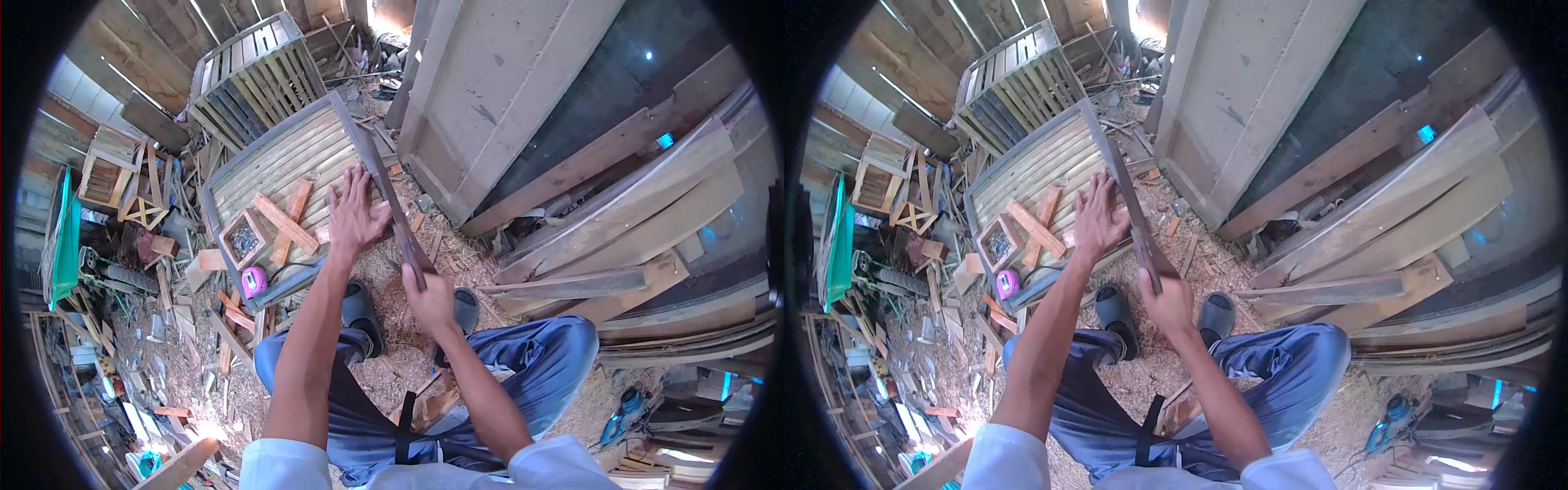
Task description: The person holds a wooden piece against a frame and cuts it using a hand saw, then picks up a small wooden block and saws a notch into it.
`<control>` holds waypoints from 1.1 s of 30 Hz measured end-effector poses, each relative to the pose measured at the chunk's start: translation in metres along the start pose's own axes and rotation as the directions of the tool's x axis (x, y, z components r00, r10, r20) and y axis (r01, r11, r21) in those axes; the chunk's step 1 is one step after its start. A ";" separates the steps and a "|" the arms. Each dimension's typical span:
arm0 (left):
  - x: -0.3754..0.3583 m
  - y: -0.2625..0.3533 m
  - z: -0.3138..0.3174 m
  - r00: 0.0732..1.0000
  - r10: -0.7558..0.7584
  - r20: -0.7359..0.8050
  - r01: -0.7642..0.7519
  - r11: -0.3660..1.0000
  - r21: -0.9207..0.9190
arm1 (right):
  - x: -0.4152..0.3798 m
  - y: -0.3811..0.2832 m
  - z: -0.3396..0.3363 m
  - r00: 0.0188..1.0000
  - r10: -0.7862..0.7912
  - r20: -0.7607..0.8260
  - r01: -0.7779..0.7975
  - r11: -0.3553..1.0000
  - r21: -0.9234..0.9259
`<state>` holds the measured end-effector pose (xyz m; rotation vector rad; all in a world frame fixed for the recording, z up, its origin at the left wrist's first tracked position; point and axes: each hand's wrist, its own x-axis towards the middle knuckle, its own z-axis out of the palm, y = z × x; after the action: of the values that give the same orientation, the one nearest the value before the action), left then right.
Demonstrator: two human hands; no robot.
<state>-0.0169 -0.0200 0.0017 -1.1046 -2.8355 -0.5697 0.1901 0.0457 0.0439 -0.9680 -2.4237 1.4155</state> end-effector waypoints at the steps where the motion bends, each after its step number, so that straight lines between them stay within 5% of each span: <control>1: 0.002 -0.001 0.001 1.000 -0.008 0.008 0.008 1.000 -0.015 | 0.010 -0.006 0.000 1.000 0.007 0.009 -0.007 1.000 0.001; 5: 0.000 0.000 0.000 0.999 -0.024 0.025 0.024 0.999 -0.031 | -0.026 0.001 -0.018 0.999 0.016 0.035 -0.016 1.000 0.001; 7: 0.002 0.001 -0.001 0.999 -0.023 0.030 0.023 1.000 -0.005 | -0.060 0.021 -0.013 0.965 -0.204 -0.165 0.207 0.978 0.000; 13: 0.000 0.000 0.001 1.000 0.004 -0.011 -0.004 1.000 -0.008 | -0.010 0.013 0.002 0.997 0.063 0.036 -0.062 0.998 -0.025; 20: 0.000 0.000 0.000 1.000 -0.004 0.000 0.004 1.000 -0.006 | -0.050 0.018 -0.016 0.991 -0.107 -0.075 0.109 0.994 0.011; 29: 0.001 -0.001 0.001 1.000 0.002 0.017 -0.002 1.000 0.005 | 0.004 -0.001 -0.009 1.000 -0.011 0.014 0.010 1.000 0.029; 33: 0.001 0.002 -0.002 1.000 -0.005 0.012 0.005 1.000 0.026 | -0.059 0.016 -0.019 0.997 -0.037 -0.074 0.050 0.982 0.180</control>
<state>-0.0160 -0.0188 0.0045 -1.1010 -2.8482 -0.5261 0.2517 0.0289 0.0505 -0.9006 -2.2073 1.5289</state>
